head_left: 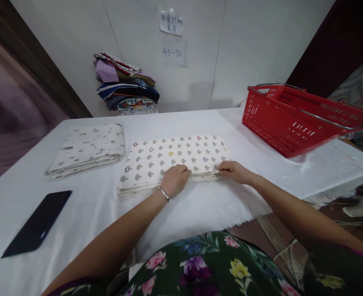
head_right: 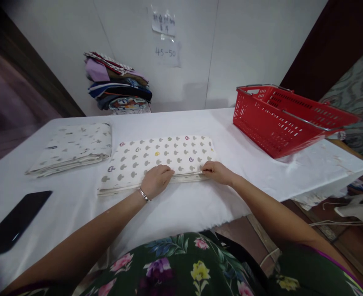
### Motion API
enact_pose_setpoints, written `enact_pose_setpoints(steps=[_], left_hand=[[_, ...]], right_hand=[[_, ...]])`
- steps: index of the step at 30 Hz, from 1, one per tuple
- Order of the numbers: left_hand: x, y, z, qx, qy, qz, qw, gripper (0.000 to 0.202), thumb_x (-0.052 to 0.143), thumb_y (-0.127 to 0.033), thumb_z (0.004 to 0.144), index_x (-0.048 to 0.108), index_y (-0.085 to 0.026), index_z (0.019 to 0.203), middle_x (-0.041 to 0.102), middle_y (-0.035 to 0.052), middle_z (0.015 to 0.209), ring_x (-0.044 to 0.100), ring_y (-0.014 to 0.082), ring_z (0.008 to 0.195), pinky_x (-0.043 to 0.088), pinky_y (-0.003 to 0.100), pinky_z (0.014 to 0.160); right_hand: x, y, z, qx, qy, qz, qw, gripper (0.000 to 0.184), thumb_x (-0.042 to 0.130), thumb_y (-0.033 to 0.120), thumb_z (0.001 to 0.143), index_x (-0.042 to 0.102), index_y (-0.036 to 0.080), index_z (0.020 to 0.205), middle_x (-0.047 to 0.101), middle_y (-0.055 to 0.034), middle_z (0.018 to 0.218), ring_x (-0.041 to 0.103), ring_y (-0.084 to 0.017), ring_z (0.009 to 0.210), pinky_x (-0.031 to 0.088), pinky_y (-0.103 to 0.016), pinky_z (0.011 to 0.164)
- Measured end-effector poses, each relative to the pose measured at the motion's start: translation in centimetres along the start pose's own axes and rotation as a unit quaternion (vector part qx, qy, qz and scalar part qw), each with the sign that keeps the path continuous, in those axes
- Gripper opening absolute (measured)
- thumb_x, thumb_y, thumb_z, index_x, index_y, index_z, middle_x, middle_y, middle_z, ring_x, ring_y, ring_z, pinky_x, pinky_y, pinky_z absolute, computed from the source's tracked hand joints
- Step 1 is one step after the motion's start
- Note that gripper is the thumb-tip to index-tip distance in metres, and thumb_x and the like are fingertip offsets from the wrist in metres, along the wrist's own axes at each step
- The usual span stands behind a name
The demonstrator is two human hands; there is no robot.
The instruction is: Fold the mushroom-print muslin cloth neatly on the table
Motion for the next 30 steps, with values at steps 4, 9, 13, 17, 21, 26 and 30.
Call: enact_pose_setpoints(steps=[4,9,13,17,21,26,30], left_hand=[[-0.2,-0.6,-0.1,0.040,-0.030,0.054,0.997,0.022,0.040,-0.011,0.088,0.060,-0.019,0.087,0.058,0.0046,0.082,0.048,0.0163,0.078,0.033,0.031,0.066],[1.1,-1.7,-0.9,0.086,0.001,0.068,0.994,0.019,0.041,-0.010,0.088,0.058,-0.017,0.082,0.056,0.0047,0.080,0.047,0.0163,0.075,0.032,0.032,0.065],[1.0,-1.6,-0.9,0.080,0.009,0.059,0.995,0.018,0.042,-0.010,0.087,0.058,-0.018,0.084,0.056,0.0049,0.080,0.047,0.0167,0.075,0.032,0.032,0.065],[0.1,-0.7,-0.2,0.058,-0.013,0.059,0.996,0.019,0.042,-0.011,0.088,0.059,-0.019,0.088,0.058,0.0049,0.082,0.048,0.0171,0.077,0.032,0.032,0.066],[0.2,-0.5,-0.2,0.054,-0.013,0.051,0.997,0.020,0.041,-0.011,0.088,0.060,-0.019,0.089,0.057,0.0051,0.082,0.049,0.0170,0.078,0.032,0.033,0.067],[1.0,-1.4,-1.1,0.075,0.007,0.047,0.996,0.019,0.042,-0.008,0.087,0.058,-0.017,0.087,0.056,0.0051,0.081,0.048,0.0162,0.075,0.032,0.032,0.066],[1.0,-1.6,-1.1,0.075,0.018,0.054,0.996,0.020,0.041,-0.008,0.087,0.058,-0.017,0.087,0.056,0.0057,0.082,0.048,0.0172,0.076,0.033,0.033,0.066]], right_hand=[[-0.7,1.0,-0.4,-0.076,-0.102,-0.161,0.979,0.027,0.037,0.024,0.091,0.063,0.018,0.096,0.061,-0.0103,0.097,0.054,-0.020,0.090,0.043,-0.034,0.079],[2.3,0.8,-2.0,-0.165,-0.008,-0.235,0.958,0.029,0.035,0.021,0.092,0.062,0.017,0.102,0.061,-0.0108,0.099,0.052,-0.021,0.089,0.042,-0.037,0.079],[2.5,0.4,-2.3,-0.134,0.000,-0.210,0.968,0.031,0.035,0.024,0.092,0.063,0.019,0.103,0.061,-0.0101,0.101,0.053,-0.022,0.092,0.042,-0.037,0.080],[1.3,0.2,-1.5,-0.084,-0.043,-0.174,0.980,0.031,0.035,0.029,0.093,0.065,0.022,0.100,0.062,-0.0087,0.098,0.055,-0.021,0.090,0.044,-0.033,0.075],[0.6,0.2,-0.9,-0.071,-0.082,-0.219,0.970,0.030,0.036,0.025,0.092,0.065,0.021,0.100,0.062,-0.0099,0.096,0.054,-0.022,0.090,0.042,-0.036,0.078],[2.3,0.9,-1.3,-0.130,0.004,-0.221,0.967,0.030,0.035,0.024,0.092,0.064,0.020,0.101,0.062,-0.0091,0.095,0.053,-0.021,0.088,0.041,-0.036,0.079],[2.4,1.2,-1.8,-0.135,0.013,-0.218,0.967,0.032,0.033,0.024,0.093,0.064,0.019,0.100,0.061,-0.0095,0.096,0.051,-0.021,0.088,0.040,-0.036,0.079]])
Point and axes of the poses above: each hand's wrist, its own z-axis towards the middle knuckle, its own x-axis out of the palm, y = z × x, the point moved 7 cm from there along z, towards the middle knuckle
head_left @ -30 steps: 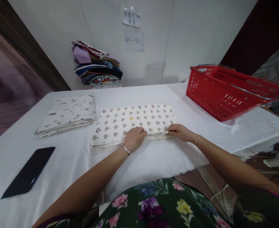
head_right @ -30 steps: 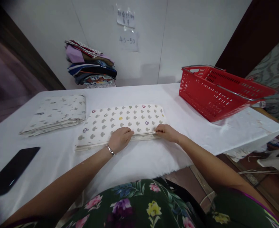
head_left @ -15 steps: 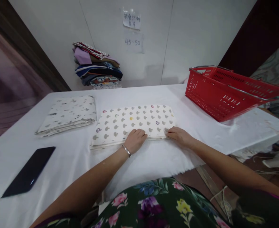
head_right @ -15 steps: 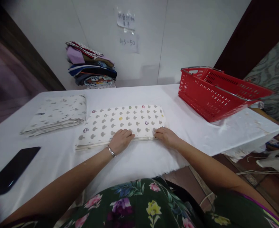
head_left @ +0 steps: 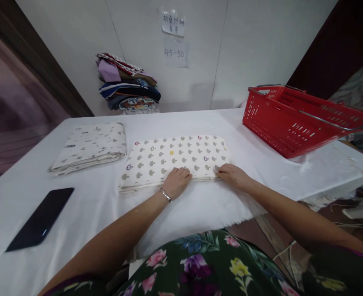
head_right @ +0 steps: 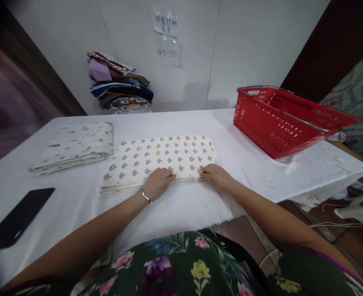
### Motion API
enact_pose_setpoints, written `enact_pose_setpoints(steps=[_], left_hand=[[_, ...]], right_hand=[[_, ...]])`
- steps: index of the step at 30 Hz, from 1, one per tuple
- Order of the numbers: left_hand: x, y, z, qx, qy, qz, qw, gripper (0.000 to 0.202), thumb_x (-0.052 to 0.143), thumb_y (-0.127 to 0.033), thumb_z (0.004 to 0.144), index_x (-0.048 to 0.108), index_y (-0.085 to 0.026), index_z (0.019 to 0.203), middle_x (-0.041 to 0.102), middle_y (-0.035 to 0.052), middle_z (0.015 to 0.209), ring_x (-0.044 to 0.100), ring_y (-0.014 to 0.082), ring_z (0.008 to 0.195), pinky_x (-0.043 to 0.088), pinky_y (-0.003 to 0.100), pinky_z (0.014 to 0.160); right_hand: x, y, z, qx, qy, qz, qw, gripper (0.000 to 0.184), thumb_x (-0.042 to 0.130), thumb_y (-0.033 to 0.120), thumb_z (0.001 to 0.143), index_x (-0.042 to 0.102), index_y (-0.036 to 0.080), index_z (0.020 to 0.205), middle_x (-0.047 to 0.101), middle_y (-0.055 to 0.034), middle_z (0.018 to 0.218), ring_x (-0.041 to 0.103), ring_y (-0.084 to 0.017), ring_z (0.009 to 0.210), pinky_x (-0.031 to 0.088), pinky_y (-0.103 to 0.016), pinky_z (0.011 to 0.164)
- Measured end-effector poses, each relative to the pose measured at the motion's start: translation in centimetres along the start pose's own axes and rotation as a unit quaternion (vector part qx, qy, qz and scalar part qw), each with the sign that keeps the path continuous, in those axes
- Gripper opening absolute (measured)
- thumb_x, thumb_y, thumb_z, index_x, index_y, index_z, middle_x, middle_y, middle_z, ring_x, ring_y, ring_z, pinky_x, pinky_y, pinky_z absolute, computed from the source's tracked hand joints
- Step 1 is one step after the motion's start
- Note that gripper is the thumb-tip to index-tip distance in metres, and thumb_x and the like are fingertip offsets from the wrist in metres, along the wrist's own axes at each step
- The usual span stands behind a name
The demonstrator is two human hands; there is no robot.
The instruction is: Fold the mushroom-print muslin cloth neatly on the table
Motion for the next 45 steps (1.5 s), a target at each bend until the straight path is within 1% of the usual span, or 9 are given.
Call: enact_pose_setpoints(steps=[5,9,15,23,28,33,36,40,45], left_hand=[[0.1,0.0,0.1,-0.011,0.026,-0.011,1.000,0.024,0.036,-0.007,0.087,0.058,-0.017,0.090,0.056,0.0077,0.085,0.048,0.0193,0.078,0.035,0.035,0.067],[0.3,0.1,0.0,-0.019,0.025,-0.009,0.999,0.022,0.038,-0.009,0.087,0.058,-0.017,0.086,0.055,0.0075,0.083,0.048,0.0192,0.077,0.035,0.035,0.067],[0.3,0.5,0.1,-0.040,0.031,-0.018,0.999,0.012,0.046,-0.021,0.087,0.058,-0.018,0.084,0.056,0.0058,0.086,0.049,0.0179,0.080,0.036,0.033,0.069],[0.3,0.6,0.3,-0.045,0.041,-0.024,0.998,0.009,0.051,-0.023,0.086,0.058,-0.017,0.083,0.057,0.0054,0.087,0.050,0.0173,0.081,0.035,0.032,0.069],[0.6,0.8,0.5,-0.052,0.073,-0.038,0.995,0.010,0.057,-0.027,0.082,0.059,-0.017,0.084,0.058,0.0058,0.090,0.051,0.0183,0.083,0.035,0.032,0.069],[0.4,1.2,0.8,-0.067,0.119,-0.069,0.988,0.015,0.051,-0.028,0.086,0.060,-0.017,0.082,0.058,0.0052,0.092,0.052,0.0166,0.083,0.036,0.030,0.069],[0.3,1.4,0.9,-0.063,0.133,-0.082,0.986,0.018,0.048,-0.029,0.088,0.060,-0.017,0.082,0.058,0.0044,0.092,0.052,0.0158,0.083,0.036,0.029,0.069],[0.4,1.1,0.8,-0.040,0.128,-0.053,0.990,0.020,0.042,-0.021,0.090,0.060,-0.016,0.084,0.058,0.0049,0.090,0.051,0.0166,0.083,0.035,0.030,0.068],[0.6,0.0,0.7,-0.012,0.095,0.017,0.995,0.019,0.039,-0.007,0.085,0.057,-0.014,0.083,0.055,0.0080,0.087,0.050,0.0192,0.081,0.033,0.033,0.067]], right_hand=[[0.0,-0.4,0.0,0.018,-0.004,0.024,1.000,0.031,0.035,0.027,0.093,0.066,0.021,0.094,0.061,-0.0089,0.094,0.052,-0.021,0.086,0.041,-0.035,0.077],[0.2,-1.3,0.2,0.051,-0.018,0.060,0.997,0.028,0.040,0.027,0.091,0.067,0.022,0.095,0.062,-0.0084,0.094,0.055,-0.020,0.087,0.045,-0.032,0.074],[0.0,-2.0,0.6,0.100,-0.023,0.073,0.992,0.025,0.041,0.025,0.090,0.065,0.022,0.094,0.062,-0.0056,0.086,0.057,-0.017,0.082,0.046,-0.029,0.071],[0.0,-1.6,0.5,0.095,-0.024,0.054,0.994,0.022,0.042,0.023,0.089,0.064,0.021,0.092,0.062,-0.0066,0.092,0.056,-0.018,0.088,0.046,-0.029,0.073],[0.0,-2.0,0.6,0.125,-0.023,0.070,0.989,0.023,0.041,0.025,0.090,0.064,0.021,0.090,0.062,-0.0045,0.086,0.056,-0.017,0.082,0.044,-0.028,0.071],[0.0,-2.0,0.8,0.141,-0.012,0.065,0.988,0.024,0.040,0.025,0.090,0.063,0.021,0.089,0.062,-0.0045,0.087,0.056,-0.017,0.084,0.042,-0.027,0.071],[0.1,-2.0,0.8,0.143,-0.010,0.063,0.988,0.024,0.039,0.025,0.090,0.063,0.021,0.089,0.061,-0.0046,0.086,0.055,-0.016,0.084,0.042,-0.026,0.072],[0.4,-2.2,0.7,0.142,-0.012,0.054,0.988,0.024,0.039,0.025,0.090,0.063,0.021,0.089,0.061,-0.0046,0.086,0.054,-0.017,0.083,0.041,-0.027,0.071],[0.4,-2.0,0.7,0.135,-0.014,0.031,0.990,0.023,0.039,0.024,0.090,0.062,0.020,0.088,0.061,-0.0052,0.087,0.054,-0.017,0.085,0.041,-0.027,0.071]])
Point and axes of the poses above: each hand's wrist, its own z-axis towards the middle knuckle, its own x-axis out of the palm, y = z × x, the point moved 7 cm from there along z, towards the middle knuckle
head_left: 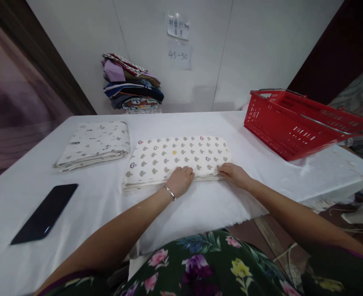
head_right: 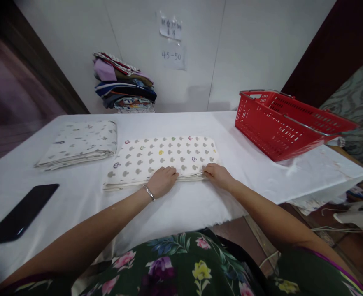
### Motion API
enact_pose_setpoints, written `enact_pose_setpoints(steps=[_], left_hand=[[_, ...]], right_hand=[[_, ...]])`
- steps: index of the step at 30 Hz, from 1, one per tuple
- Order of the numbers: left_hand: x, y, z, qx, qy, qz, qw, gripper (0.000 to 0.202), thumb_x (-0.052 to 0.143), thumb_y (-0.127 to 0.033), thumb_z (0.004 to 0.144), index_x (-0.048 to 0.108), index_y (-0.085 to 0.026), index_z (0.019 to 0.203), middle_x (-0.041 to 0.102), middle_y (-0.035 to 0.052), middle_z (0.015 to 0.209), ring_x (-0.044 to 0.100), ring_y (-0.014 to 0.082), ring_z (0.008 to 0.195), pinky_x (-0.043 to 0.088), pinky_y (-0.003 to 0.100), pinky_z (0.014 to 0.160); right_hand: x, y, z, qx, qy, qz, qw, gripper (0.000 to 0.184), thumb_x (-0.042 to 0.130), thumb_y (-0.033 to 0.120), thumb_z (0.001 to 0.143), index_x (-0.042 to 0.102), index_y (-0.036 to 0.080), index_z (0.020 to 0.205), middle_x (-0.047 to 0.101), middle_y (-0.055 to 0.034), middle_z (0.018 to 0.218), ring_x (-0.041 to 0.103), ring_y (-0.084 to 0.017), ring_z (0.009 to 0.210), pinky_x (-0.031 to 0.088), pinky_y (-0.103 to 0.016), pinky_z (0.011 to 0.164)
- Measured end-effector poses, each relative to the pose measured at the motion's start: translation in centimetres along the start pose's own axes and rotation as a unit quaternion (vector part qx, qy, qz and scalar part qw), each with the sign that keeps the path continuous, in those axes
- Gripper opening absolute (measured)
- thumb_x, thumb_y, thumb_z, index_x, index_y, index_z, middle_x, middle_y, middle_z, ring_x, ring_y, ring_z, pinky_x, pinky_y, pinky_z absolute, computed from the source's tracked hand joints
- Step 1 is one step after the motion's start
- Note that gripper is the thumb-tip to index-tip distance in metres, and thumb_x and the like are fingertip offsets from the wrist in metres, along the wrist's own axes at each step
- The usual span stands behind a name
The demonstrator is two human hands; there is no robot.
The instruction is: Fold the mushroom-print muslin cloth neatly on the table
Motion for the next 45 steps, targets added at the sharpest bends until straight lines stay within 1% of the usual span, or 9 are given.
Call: enact_pose_setpoints(steps=[6,11,14,17,22,26,33,41,45], left_hand=[[0.1,-0.5,-0.1,-0.010,-0.033,0.024,0.999,0.019,0.039,-0.006,0.084,0.057,-0.013,0.082,0.055,0.0086,0.084,0.050,0.0207,0.080,0.034,0.035,0.067],[-0.7,0.6,-0.3,-0.052,-0.059,-0.024,0.997,0.020,0.039,-0.011,0.087,0.058,-0.015,0.084,0.057,0.0067,0.086,0.051,0.0183,0.081,0.036,0.033,0.071],[-1.1,1.3,-0.3,-0.079,-0.046,-0.073,0.993,0.017,0.041,-0.019,0.088,0.058,-0.016,0.087,0.058,0.0059,0.090,0.052,0.0180,0.085,0.038,0.032,0.073],[-1.3,1.6,-0.1,-0.092,-0.028,-0.102,0.990,0.018,0.041,-0.021,0.089,0.058,-0.016,0.087,0.058,0.0060,0.090,0.053,0.0174,0.085,0.039,0.031,0.073],[-1.3,2.1,0.3,-0.114,-0.014,-0.130,0.985,0.021,0.038,-0.021,0.089,0.058,-0.015,0.085,0.056,0.0065,0.087,0.053,0.0167,0.083,0.040,0.030,0.072],[-1.2,2.3,0.5,-0.120,-0.009,-0.144,0.982,0.021,0.037,-0.020,0.089,0.057,-0.015,0.084,0.056,0.0065,0.085,0.053,0.0167,0.082,0.041,0.030,0.073],[-1.1,2.8,0.6,-0.135,-0.011,-0.148,0.980,0.023,0.035,-0.022,0.091,0.056,-0.015,0.085,0.056,0.0063,0.087,0.054,0.0164,0.080,0.042,0.030,0.071],[-1.1,2.8,0.7,-0.122,-0.039,-0.115,0.985,0.024,0.035,-0.021,0.091,0.055,-0.015,0.080,0.056,0.0058,0.083,0.053,0.0152,0.076,0.042,0.029,0.069],[-0.3,1.9,0.2,-0.072,-0.042,-0.065,0.994,0.021,0.037,-0.019,0.090,0.056,-0.015,0.082,0.056,0.0060,0.084,0.053,0.0182,0.079,0.041,0.032,0.068]], right_hand=[[-0.3,1.0,-0.2,-0.027,-0.014,-0.039,0.999,0.027,0.036,0.025,0.092,0.062,0.019,0.090,0.061,-0.0070,0.088,0.054,-0.018,0.086,0.042,-0.027,0.070],[-0.4,1.5,-0.7,-0.049,-0.021,-0.072,0.996,0.027,0.036,0.023,0.092,0.062,0.020,0.097,0.062,-0.0077,0.095,0.055,-0.019,0.088,0.043,-0.029,0.071],[-0.3,2.2,-1.0,-0.075,-0.021,-0.090,0.993,0.029,0.035,0.022,0.091,0.061,0.018,0.102,0.062,-0.0093,0.099,0.054,-0.020,0.089,0.043,-0.031,0.074],[0.1,2.7,-1.2,-0.090,-0.015,-0.108,0.990,0.027,0.042,0.028,0.089,0.059,0.016,0.106,0.061,-0.0113,0.103,0.053,-0.022,0.091,0.043,-0.034,0.076],[0.2,2.2,-1.1,-0.063,-0.033,-0.120,0.990,0.028,0.039,0.030,0.092,0.060,0.018,0.106,0.062,-0.0107,0.099,0.054,-0.021,0.088,0.042,-0.034,0.075],[-0.3,1.8,-0.8,-0.055,-0.026,-0.077,0.995,0.030,0.035,0.031,0.093,0.061,0.020,0.103,0.062,-0.0093,0.097,0.055,-0.020,0.087,0.043,-0.031,0.072],[0.0,2.5,0.0,-0.039,-0.019,-0.079,0.996,0.029,0.040,0.037,0.091,0.059,0.018,0.103,0.060,-0.0099,0.097,0.053,-0.020,0.089,0.039,-0.032,0.074],[0.5,1.7,-0.5,-0.024,-0.029,-0.130,0.991,0.026,0.038,0.021,0.092,0.054,0.017,0.112,0.060,-0.0096,0.093,0.052,-0.021,0.087,0.036,-0.033,0.075],[0.4,0.7,-1.4,-0.038,-0.045,-0.128,0.990,0.033,0.039,0.014,0.089,0.048,0.015,0.121,0.061,-0.0106,0.096,0.053,-0.021,0.087,0.038,-0.034,0.077]])
Point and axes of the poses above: each hand's wrist, its own z-axis towards the middle knuckle, its own x-axis out of the palm, y = z × x, the point moved 7 cm from there along z, towards the middle knuckle
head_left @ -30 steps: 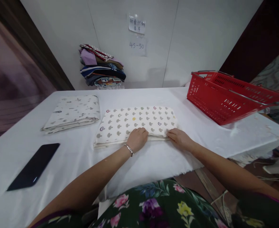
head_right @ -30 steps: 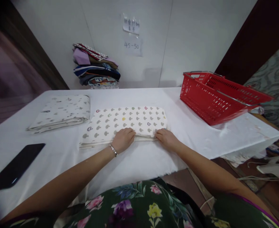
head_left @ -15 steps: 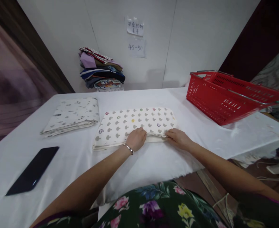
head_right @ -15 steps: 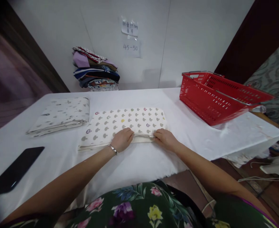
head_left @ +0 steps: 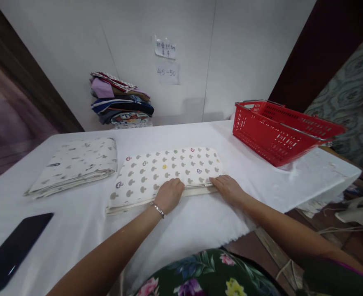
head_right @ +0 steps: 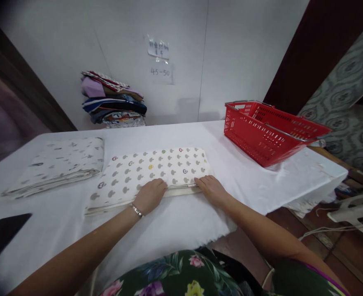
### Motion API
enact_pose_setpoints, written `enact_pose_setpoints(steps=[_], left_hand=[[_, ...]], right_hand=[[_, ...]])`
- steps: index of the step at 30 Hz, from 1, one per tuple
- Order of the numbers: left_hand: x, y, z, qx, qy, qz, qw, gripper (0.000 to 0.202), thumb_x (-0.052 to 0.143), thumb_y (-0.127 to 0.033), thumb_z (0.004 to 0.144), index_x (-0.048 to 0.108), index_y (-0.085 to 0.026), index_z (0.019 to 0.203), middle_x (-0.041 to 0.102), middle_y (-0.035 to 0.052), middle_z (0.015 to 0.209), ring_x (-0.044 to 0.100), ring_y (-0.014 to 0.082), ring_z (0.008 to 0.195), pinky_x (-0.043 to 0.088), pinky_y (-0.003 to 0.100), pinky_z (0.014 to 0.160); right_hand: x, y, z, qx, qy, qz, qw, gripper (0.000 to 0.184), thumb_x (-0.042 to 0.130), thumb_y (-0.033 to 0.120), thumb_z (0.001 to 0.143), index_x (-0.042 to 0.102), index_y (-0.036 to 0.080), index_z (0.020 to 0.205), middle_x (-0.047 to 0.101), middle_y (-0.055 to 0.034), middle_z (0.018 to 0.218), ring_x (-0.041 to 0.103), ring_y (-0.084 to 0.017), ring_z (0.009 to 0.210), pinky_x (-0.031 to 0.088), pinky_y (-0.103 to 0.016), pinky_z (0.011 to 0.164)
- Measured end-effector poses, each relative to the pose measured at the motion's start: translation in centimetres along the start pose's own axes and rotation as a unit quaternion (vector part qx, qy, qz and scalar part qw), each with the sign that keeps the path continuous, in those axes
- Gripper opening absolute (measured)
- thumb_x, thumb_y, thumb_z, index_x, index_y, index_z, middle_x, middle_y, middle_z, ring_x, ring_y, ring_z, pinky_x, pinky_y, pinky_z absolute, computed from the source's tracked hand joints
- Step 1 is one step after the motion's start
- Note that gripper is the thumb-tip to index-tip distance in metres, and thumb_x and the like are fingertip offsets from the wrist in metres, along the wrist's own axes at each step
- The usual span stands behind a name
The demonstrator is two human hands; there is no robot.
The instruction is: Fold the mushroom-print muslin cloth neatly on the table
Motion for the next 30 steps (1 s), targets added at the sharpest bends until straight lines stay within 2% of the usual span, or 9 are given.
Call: enact_pose_setpoints(steps=[4,8,14,17,21,24,26,28,30], left_hand=[[0.1,-0.6,-0.7,0.042,0.002,0.020,0.999,0.013,0.043,-0.018,0.088,0.056,-0.017,0.090,0.057,0.0051,0.087,0.053,0.0183,0.081,0.041,0.033,0.071],[-0.6,-0.4,-1.2,0.049,-0.014,0.051,0.997,0.020,0.043,-0.010,0.086,0.055,-0.017,0.100,0.058,0.0054,0.087,0.053,0.0180,0.081,0.040,0.032,0.070],[-0.5,0.7,-2.1,0.044,0.008,0.064,0.997,0.024,0.043,-0.006,0.084,0.056,-0.017,0.100,0.058,0.0055,0.084,0.053,0.0188,0.080,0.040,0.033,0.068],[-0.6,0.9,-2.3,0.041,0.016,0.052,0.998,0.020,0.044,-0.008,0.084,0.058,-0.018,0.094,0.059,0.0053,0.086,0.053,0.0186,0.081,0.040,0.032,0.067],[-1.5,1.8,-1.4,0.019,0.003,0.019,1.000,0.022,0.042,-0.010,0.086,0.058,-0.019,0.098,0.060,0.0054,0.088,0.053,0.0173,0.079,0.040,0.029,0.063],[-2.8,3.5,0.4,-0.016,0.007,0.016,1.000,0.023,0.041,-0.012,0.086,0.059,-0.020,0.097,0.059,0.0053,0.088,0.053,0.0168,0.078,0.038,0.027,0.058],[-4.0,4.7,2.0,-0.037,0.009,0.025,0.999,0.022,0.040,-0.016,0.087,0.059,-0.020,0.095,0.058,0.0053,0.088,0.053,0.0168,0.076,0.036,0.027,0.056],[-5.3,5.8,3.2,-0.061,-0.011,0.043,0.997,0.024,0.037,-0.018,0.088,0.060,-0.020,0.095,0.058,0.0057,0.090,0.053,0.0176,0.077,0.035,0.027,0.055],[-6.2,6.4,3.7,-0.077,-0.040,0.059,0.995,0.026,0.034,-0.017,0.089,0.059,-0.020,0.095,0.058,0.0065,0.091,0.053,0.0189,0.079,0.036,0.029,0.056]], right_hand=[[-0.2,-0.4,-0.2,-0.013,-0.020,0.010,1.000,0.027,0.039,0.015,0.089,0.054,0.014,0.112,0.063,-0.0091,0.089,0.056,-0.019,0.082,0.040,-0.033,0.077],[-0.7,-0.8,0.3,-0.023,-0.018,0.021,0.999,0.029,0.034,0.016,0.090,0.059,0.017,0.104,0.066,-0.0074,0.088,0.058,-0.019,0.079,0.041,-0.031,0.073],[-1.5,-1.1,0.7,-0.042,0.006,0.030,0.999,0.029,0.035,0.021,0.093,0.060,0.021,0.107,0.065,-0.0062,0.099,0.057,-0.018,0.088,0.040,-0.030,0.076],[-1.7,-1.2,0.7,-0.018,0.008,0.031,0.999,0.025,0.040,0.025,0.092,0.062,0.020,0.102,0.064,-0.0078,0.099,0.056,-0.019,0.089,0.039,-0.032,0.077],[-1.4,-2.4,1.5,0.010,0.068,0.083,0.994,0.020,0.048,0.025,0.087,0.065,0.021,0.096,0.065,-0.0051,0.086,0.057,-0.017,0.081,0.039,-0.031,0.076],[-1.7,-4.6,3.6,0.047,0.148,0.152,0.976,0.016,0.052,0.025,0.083,0.067,0.021,0.088,0.066,-0.0022,0.080,0.058,-0.015,0.072,0.041,-0.026,0.066],[-2.8,-6.4,5.6,0.081,0.169,0.161,0.969,0.015,0.054,0.026,0.081,0.068,0.021,0.083,0.066,-0.0010,0.077,0.057,-0.014,0.068,0.040,-0.024,0.061],[-4.9,-7.6,7.5,0.089,0.115,0.121,0.982,0.018,0.052,0.028,0.083,0.068,0.020,0.087,0.066,-0.0029,0.082,0.058,-0.017,0.073,0.040,-0.027,0.065],[-7.3,-8.0,8.5,0.084,0.008,0.062,0.995,0.025,0.046,0.030,0.088,0.066,0.018,0.098,0.065,-0.0075,0.093,0.057,-0.021,0.085,0.039,-0.032,0.074]])
Point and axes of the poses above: each hand's wrist, its own z-axis towards the middle knuckle, its own x-axis out of the palm, y = z × x, the point moved 7 cm from there along z, towards the middle knuckle
